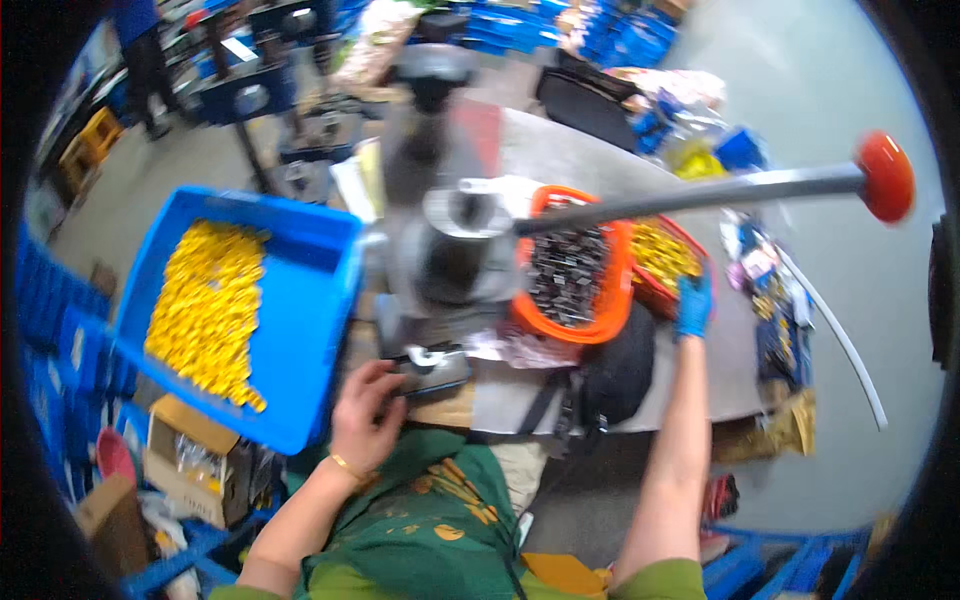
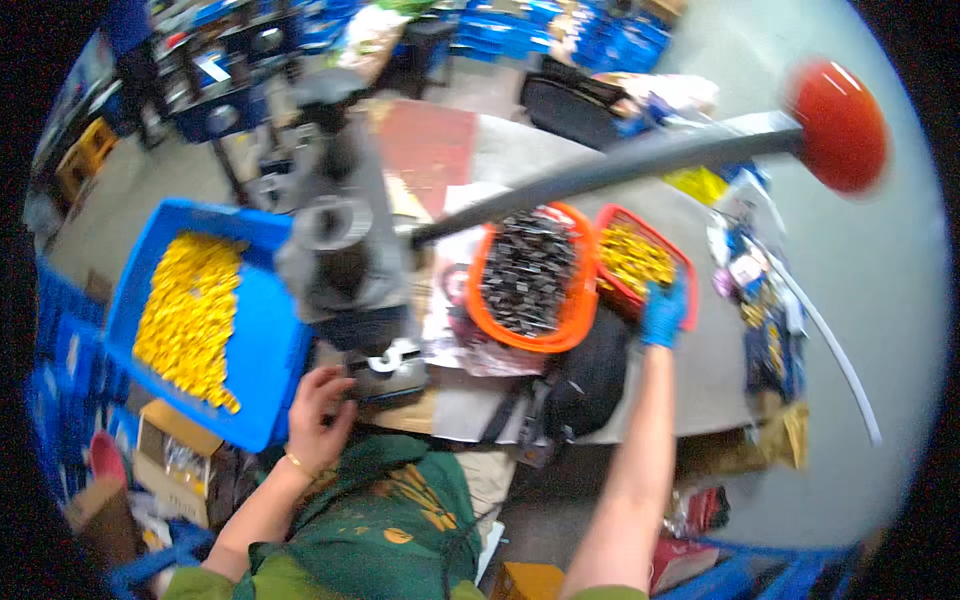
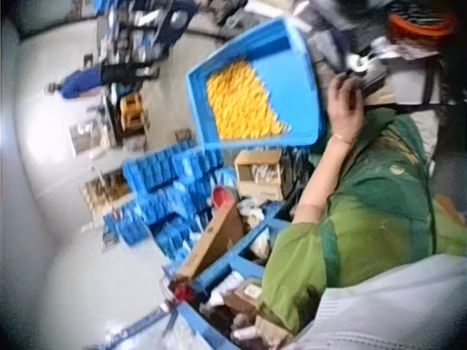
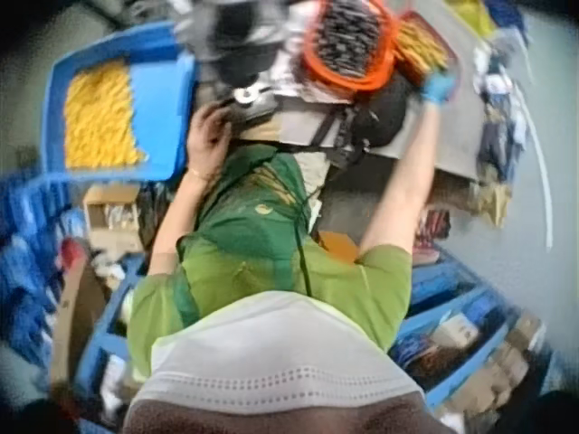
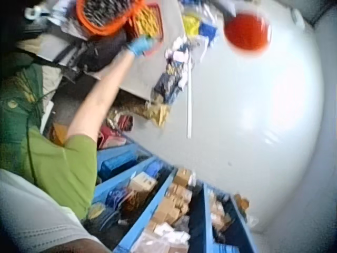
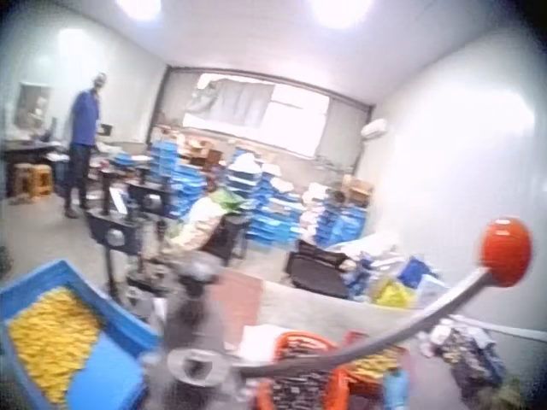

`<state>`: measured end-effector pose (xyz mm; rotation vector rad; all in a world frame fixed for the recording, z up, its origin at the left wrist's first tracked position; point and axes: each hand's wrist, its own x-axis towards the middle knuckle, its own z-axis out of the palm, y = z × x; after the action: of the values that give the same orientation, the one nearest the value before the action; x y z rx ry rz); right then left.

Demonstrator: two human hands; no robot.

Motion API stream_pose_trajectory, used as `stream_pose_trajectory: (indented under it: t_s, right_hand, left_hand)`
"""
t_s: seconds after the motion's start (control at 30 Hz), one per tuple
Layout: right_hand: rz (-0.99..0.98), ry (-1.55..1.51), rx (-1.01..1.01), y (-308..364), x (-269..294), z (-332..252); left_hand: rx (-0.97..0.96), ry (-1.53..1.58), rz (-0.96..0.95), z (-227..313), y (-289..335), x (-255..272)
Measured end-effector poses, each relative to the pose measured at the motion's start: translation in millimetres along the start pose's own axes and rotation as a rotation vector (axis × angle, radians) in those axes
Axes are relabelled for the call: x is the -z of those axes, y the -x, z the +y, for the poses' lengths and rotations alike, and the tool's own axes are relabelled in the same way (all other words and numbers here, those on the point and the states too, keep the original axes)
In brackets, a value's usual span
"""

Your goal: The person picks up a yellow plastic part from a blue bin, places it onto the base of a press machine, and pulls the lever to press it. They then remove the pressed part and place it into a basket, repeating this process for several parts.

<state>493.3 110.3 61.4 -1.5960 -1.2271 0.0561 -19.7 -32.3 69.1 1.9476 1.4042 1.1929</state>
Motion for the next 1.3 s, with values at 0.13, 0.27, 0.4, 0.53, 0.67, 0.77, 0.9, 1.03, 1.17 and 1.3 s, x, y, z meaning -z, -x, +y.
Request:
stream_pose_trajectory:
  t_s: [0.13, 0.27, 0.4, 0.53, 0.67, 0.77, 0.9, 1.03, 1.17, 1.3]
  right_hand:
    - [-0.188, -0.18, -0.153, 10.5, -9.0, -9.2]
    - [-0.366, -0.126, -0.1, 66.4, -43.5, -80.1]
    - [-0.362, -0.245, -0.187, 115.3, -33.8, -104.6]
    - [-0.398, -0.062, -0.153, 135.8, -9.7, -114.9]
    - [-0.382, 0.036, -0.223, 146.2, 32.3, -105.9]
    - [-0.355, -0.116, -0.28, 149.5, 56.0, -58.2]
    - [-0.329, -0.242, -0.38, 149.5, 39.4, -70.7]
    - [-0.4, -0.108, -0.269, 154.2, 16.1, -108.4]
    - [-0.39, -0.067, -0.27, 162.0, 23.3, -111.2]
    - [-0.402, -0.082, -0.207, 154.2, 16.5, -119.6]
  left_hand:
    - [-0.014, 0.05, -0.024, -5.7, -3.3, 25.6]
    - [-0.071, -0.262, 0.072, -39.0, -24.5, 94.0]
    - [0.225, -0.633, 0.115, -148.1, -49.9, 171.2]
    - [0.904, -0.95, -0.05, -246.4, -51.8, 230.4]
    - [1.039, -0.875, -0.203, -251.1, -45.0, 230.1]
    - [0.854, -0.874, -0.198, -255.3, -41.8, 213.9]
    - [0.662, -0.921, -0.188, -262.9, -41.9, 194.0]
    - [0.562, -0.846, -0.196, -246.6, -45.0, 179.0]
    - [0.444, -0.696, -0.046, -258.6, -55.0, 169.1]
    - [0.842, 0.023, 0.138, -324.0, -42.4, 180.3]
